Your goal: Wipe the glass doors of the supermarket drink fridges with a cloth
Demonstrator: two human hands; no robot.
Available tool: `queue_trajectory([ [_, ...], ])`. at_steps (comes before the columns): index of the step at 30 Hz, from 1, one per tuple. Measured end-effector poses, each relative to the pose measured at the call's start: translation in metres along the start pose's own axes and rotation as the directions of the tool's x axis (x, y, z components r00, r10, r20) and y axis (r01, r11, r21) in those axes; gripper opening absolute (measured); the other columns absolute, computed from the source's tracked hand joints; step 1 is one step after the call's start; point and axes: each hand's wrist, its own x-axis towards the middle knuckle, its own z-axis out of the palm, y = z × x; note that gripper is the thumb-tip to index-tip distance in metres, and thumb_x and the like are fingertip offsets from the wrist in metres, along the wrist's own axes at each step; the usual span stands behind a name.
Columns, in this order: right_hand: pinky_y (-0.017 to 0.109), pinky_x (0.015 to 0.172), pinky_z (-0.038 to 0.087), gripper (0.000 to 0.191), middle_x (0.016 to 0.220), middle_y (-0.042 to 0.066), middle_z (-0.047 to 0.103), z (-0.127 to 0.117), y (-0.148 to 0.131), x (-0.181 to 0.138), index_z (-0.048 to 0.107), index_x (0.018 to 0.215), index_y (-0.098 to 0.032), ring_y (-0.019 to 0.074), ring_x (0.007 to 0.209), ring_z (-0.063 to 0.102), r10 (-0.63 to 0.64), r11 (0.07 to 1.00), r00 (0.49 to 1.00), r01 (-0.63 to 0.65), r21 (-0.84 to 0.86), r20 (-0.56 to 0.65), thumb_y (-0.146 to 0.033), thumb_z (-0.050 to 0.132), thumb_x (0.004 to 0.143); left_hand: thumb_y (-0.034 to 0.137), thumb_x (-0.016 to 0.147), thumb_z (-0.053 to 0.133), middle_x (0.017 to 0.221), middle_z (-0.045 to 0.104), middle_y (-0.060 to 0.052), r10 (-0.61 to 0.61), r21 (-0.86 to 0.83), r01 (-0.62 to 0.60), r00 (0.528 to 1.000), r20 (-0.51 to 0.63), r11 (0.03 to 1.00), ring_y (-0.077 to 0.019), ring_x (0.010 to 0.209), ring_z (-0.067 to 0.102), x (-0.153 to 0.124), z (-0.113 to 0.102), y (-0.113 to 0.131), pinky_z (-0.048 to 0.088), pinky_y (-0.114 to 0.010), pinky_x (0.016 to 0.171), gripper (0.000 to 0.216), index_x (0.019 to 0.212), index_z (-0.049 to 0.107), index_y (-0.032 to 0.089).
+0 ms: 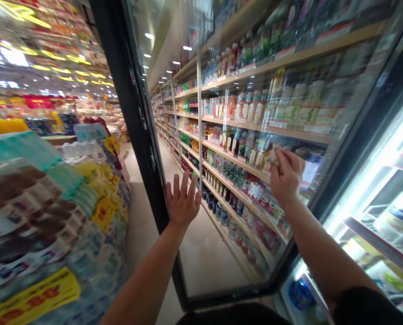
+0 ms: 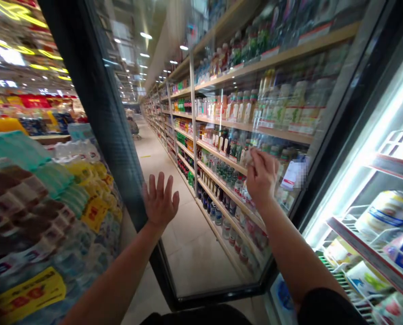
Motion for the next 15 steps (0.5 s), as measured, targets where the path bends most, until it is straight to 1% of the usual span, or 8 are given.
queue_trajectory([
  [2, 0.044, 0.103, 0.046, 0.041, 0.12, 0.012, 0.065, -0.005, 0.013, -0.004, 0.066, 0.132, -0.019, 0.0243, 0.113, 0.059, 0.09, 0.995, 0.995, -0.091, -0.026, -0.039, -0.024, 0.056, 0.092, 0.027, 0.097, 0.056, 0.159, 0.034, -0.014, 0.006, 0.0, -0.006, 1.0, 0.005, 1.0, -0.0317, 0.153, 0.018, 0.0, 0.0, -0.001, 0.015, -0.051, 0.125, 0.068, 0.159, 0.028, 0.017],
  [3, 0.045, 0.103, 0.046, 0.041, 0.121, 0.012, 0.065, -0.008, 0.018, -0.01, 0.066, 0.132, -0.018, 0.0245, 0.114, 0.059, 0.112, 0.993, 0.993, -0.113, -0.031, -0.038, -0.025, 0.057, 0.092, 0.027, 0.097, 0.057, 0.159, 0.034, -0.014, 0.008, 0.002, -0.008, 1.0, 0.008, 1.0, -0.0319, 0.153, 0.018, 0.001, 0.0, -0.001, 0.015, -0.051, 0.125, 0.069, 0.159, 0.028, 0.017],
  [6, 0.045, 0.104, 0.046, 0.039, 0.12, 0.013, 0.066, -0.019, 0.038, -0.029, 0.068, 0.129, -0.018, 0.0243, 0.113, 0.06, 0.101, 0.994, 0.995, -0.1, -0.043, 0.025, -0.027, 0.056, 0.093, 0.027, 0.098, 0.056, 0.159, 0.034, -0.014, 0.011, 0.004, -0.011, 1.0, 0.018, 1.0, -0.0315, 0.153, 0.018, 0.001, 0.0, -0.001, 0.015, -0.051, 0.125, 0.069, 0.159, 0.027, 0.017],
  [8, 0.044, 0.105, 0.046, 0.039, 0.118, 0.012, 0.067, -0.026, 0.057, -0.03, 0.07, 0.126, -0.019, 0.0242, 0.111, 0.061, 0.135, 0.99, 0.99, -0.133, -0.055, 0.043, -0.03, 0.059, 0.091, 0.027, 0.098, 0.056, 0.159, 0.035, -0.014, 0.009, 0.005, -0.009, 1.0, 0.016, 1.0, -0.0312, 0.153, 0.018, 0.002, 0.0, 0.0, 0.015, -0.051, 0.125, 0.069, 0.16, 0.027, 0.017],
  [9, 0.044, 0.105, 0.047, 0.04, 0.117, 0.012, 0.067, -0.028, 0.068, -0.027, 0.071, 0.125, -0.019, 0.0245, 0.11, 0.061, 0.175, 0.983, 0.984, -0.173, -0.063, 0.021, -0.032, 0.061, 0.089, 0.027, 0.098, 0.056, 0.159, 0.035, -0.015, 0.01, 0.005, -0.01, 1.0, 0.013, 1.0, -0.0311, 0.153, 0.019, 0.002, 0.0, 0.0, 0.015, -0.051, 0.125, 0.069, 0.16, 0.027, 0.017],
  [12, 0.041, 0.101, 0.049, 0.046, 0.115, 0.013, 0.067, -0.03, 0.096, -0.015, 0.071, 0.126, -0.018, 0.0263, 0.109, 0.061, 0.296, 0.949, 0.948, -0.306, -0.076, -0.115, -0.039, 0.066, 0.086, 0.027, 0.098, 0.056, 0.159, 0.035, -0.015, 0.001, 0.005, -0.001, 1.0, 0.009, 1.0, -0.0313, 0.153, 0.019, 0.001, 0.001, 0.0, 0.015, -0.052, 0.125, 0.068, 0.159, 0.028, 0.017],
  [15, 0.046, 0.092, 0.051, 0.054, 0.109, 0.016, 0.066, -0.025, 0.112, -0.023, 0.072, 0.126, -0.019, 0.0314, 0.102, 0.063, 0.334, 0.929, 0.912, -0.361, -0.077, -0.239, -0.053, 0.065, 0.084, 0.028, 0.098, 0.056, 0.158, 0.037, -0.015, -0.008, 0.002, 0.008, 1.0, 0.023, 1.0, -0.0311, 0.152, 0.019, -0.001, 0.0, 0.0, 0.015, -0.051, 0.125, 0.067, 0.158, 0.031, 0.018],
])
